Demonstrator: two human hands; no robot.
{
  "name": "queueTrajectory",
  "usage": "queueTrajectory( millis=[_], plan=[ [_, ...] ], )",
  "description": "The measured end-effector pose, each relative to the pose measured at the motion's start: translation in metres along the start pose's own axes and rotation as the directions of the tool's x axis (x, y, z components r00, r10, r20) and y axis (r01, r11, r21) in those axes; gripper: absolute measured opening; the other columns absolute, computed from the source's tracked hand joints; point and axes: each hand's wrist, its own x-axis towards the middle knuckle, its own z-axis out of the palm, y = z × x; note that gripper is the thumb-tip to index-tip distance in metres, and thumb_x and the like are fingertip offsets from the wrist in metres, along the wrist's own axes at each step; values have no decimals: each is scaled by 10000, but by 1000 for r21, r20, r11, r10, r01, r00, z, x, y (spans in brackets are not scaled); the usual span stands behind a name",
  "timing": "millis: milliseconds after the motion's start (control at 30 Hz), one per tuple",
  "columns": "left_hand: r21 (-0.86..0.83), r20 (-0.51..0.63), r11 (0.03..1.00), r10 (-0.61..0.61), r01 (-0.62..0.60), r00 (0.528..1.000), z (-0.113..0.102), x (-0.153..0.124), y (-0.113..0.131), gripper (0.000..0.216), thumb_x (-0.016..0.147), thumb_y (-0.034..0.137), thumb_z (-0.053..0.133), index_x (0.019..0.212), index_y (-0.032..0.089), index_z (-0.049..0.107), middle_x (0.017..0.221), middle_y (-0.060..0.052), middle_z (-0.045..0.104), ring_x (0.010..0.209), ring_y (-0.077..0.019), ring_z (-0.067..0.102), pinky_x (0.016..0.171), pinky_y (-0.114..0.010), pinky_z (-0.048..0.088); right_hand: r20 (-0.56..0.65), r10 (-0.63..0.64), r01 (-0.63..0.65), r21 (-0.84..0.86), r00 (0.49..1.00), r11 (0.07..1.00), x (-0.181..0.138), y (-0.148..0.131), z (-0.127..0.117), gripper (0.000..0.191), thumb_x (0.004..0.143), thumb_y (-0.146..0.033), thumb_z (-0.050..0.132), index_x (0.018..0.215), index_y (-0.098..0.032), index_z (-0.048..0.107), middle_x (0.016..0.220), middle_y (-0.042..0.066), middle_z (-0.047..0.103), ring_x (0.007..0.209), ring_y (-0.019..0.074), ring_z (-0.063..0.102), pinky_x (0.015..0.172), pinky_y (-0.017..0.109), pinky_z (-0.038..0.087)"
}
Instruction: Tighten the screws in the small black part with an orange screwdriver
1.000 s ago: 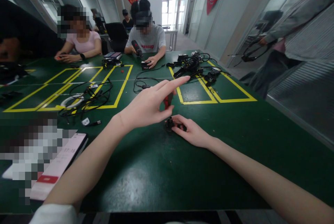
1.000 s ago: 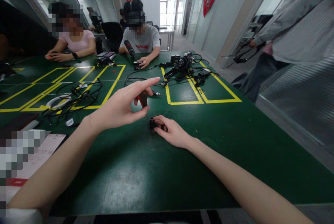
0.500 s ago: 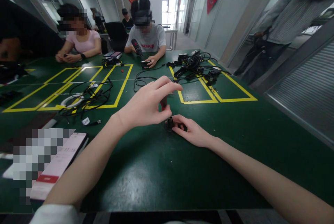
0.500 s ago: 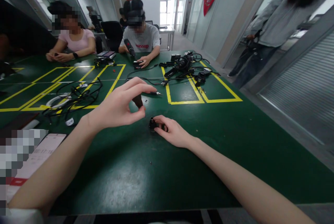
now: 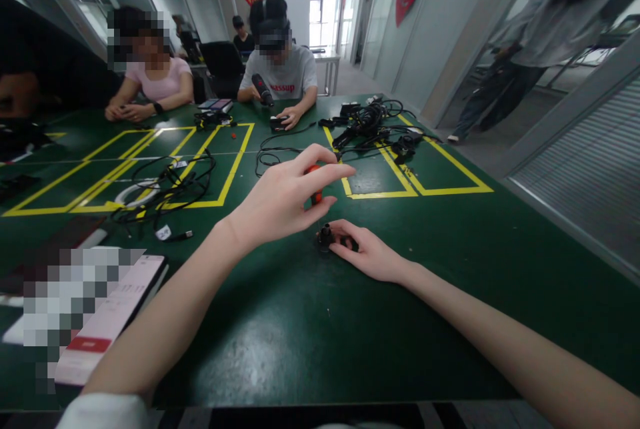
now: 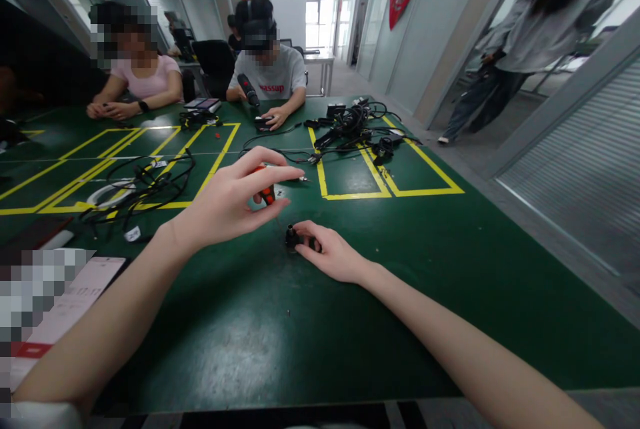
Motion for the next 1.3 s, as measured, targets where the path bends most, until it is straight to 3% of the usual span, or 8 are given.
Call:
queueTrajectory(
  millis=[200, 367, 567, 800, 967, 1133, 1300],
  plan=[
    [12, -24, 998, 68, -68, 997, 1, -1, 0, 439, 901, 108, 551, 1327, 190, 610, 1240, -105, 638, 1060, -199, 667, 924, -323, 547, -3, -18, 18, 9, 1000, 1000, -1, 3, 1, 314, 977, -276, 566, 1284, -209, 569, 1153, 98, 733, 809, 184, 639, 709, 321, 507],
    [28, -30, 998, 59, -58, 998, 1, -1, -1, 397, 947, 132, 549, 1337, 177, 610, 1255, -105, 643, 876, -131, 679, 791, -258, 556, 0, 3, -3, -18, 1000, 1000, 1, 3, 1, 288, 948, -289, 623, 1217, -187, 609, 996, 65, 716, 760, 181, 620, 681, 313, 499],
    [-10, -53, 995, 101, -102, 993, 2, 1, 0, 377, 920, 87, 539, 1271, 159, 656, 1214, -119, 663, 1072, -198, 680, 910, -314, 567, -16, 37, -36, 56, 999, 998, 3, 0, 2, 222, 924, -272, 654, 1132, -210, 607, 1005, 52, 740, 756, 178, 622, 672, 306, 490],
    [1, -71, 995, 98, -98, 993, 3, 0, -2, 390, 979, 179, 575, 1368, 179, 597, 1240, -112, 663, 1056, -192, 688, 895, -307, 578, -26, 40, -38, 78, 999, 996, 3, 1, 2, 208, 936, -295, 666, 1105, -215, 573, 965, 46, 741, 757, 182, 626, 678, 303, 476],
    [-37, -77, 993, 113, -116, 991, 3, 0, 1, 449, 963, 119, 538, 1404, 191, 580, 1256, -111, 647, 1096, -185, 676, 909, -291, 574, -13, 38, -37, 67, 999, 997, 3, 0, 1, 222, 933, -300, 666, 1115, -217, 568, 972, 46, 735, 736, 177, 608, 675, 306, 474],
    [-3, -54, 997, 81, -81, 995, 4, -1, 0, 443, 984, 176, 557, 1426, 203, 567, 1262, -104, 636, 929, -139, 691, 809, -254, 580, -14, 16, -15, 57, 1000, 998, 2, 0, 1, 235, 940, -289, 641, 1152, -209, 577, 1034, 65, 725, 778, 186, 626, 690, 323, 492],
    [-22, -80, 993, 113, -115, 990, 5, 0, -1, 453, 972, 146, 533, 1418, 213, 582, 1280, -107, 639, 1091, -174, 679, 899, -276, 575, -8, 30, -29, 53, 1000, 998, 2, 1, 1, 249, 937, -307, 652, 1156, -212, 581, 1010, 56, 722, 767, 185, 622, 686, 327, 500]
  ],
)
